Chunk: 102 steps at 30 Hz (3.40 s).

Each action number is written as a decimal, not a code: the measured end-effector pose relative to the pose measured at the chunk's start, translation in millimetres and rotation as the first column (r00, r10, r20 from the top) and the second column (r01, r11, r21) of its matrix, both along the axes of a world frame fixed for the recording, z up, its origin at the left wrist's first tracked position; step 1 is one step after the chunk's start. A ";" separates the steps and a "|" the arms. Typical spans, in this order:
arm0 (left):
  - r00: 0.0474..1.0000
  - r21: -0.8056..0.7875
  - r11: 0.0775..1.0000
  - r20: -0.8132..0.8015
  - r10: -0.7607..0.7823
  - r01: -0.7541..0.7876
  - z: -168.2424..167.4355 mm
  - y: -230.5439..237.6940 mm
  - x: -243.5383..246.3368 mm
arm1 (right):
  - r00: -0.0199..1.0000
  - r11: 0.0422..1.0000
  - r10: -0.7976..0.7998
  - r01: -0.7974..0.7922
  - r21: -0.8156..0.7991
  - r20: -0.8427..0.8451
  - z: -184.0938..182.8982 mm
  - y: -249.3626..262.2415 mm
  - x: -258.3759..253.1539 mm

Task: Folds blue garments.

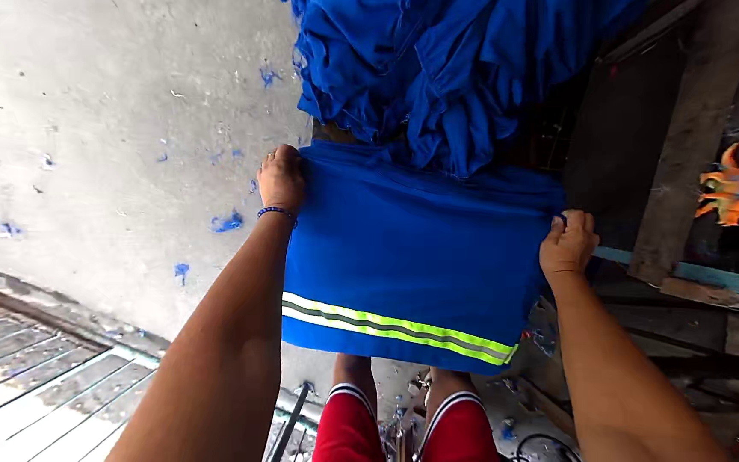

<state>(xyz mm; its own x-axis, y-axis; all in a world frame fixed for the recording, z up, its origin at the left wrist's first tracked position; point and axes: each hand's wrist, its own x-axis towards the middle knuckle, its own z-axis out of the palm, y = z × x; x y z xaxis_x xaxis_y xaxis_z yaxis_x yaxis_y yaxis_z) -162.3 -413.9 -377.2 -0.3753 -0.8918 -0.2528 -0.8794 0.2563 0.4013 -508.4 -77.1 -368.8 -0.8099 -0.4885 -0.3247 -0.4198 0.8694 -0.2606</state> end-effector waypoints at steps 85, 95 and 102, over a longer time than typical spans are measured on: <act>0.663 -0.091 0.879 -0.623 -0.416 0.467 10.5 89.3 -43.9 | 0.403 0.607 0.080 0.706 -0.365 0.912 -12.0 -150.7 186.9; 0.909 -0.302 0.882 -0.095 -0.406 0.362 13.9 59.4 -48.1 | 0.437 0.618 0.036 0.697 -0.363 0.899 -12.1 -149.2 196.1; 0.833 -0.108 0.869 -0.251 -0.493 0.482 27.1 58.5 -52.6 | 0.453 0.606 0.047 0.695 -0.387 0.890 -13.9 -149.4 196.3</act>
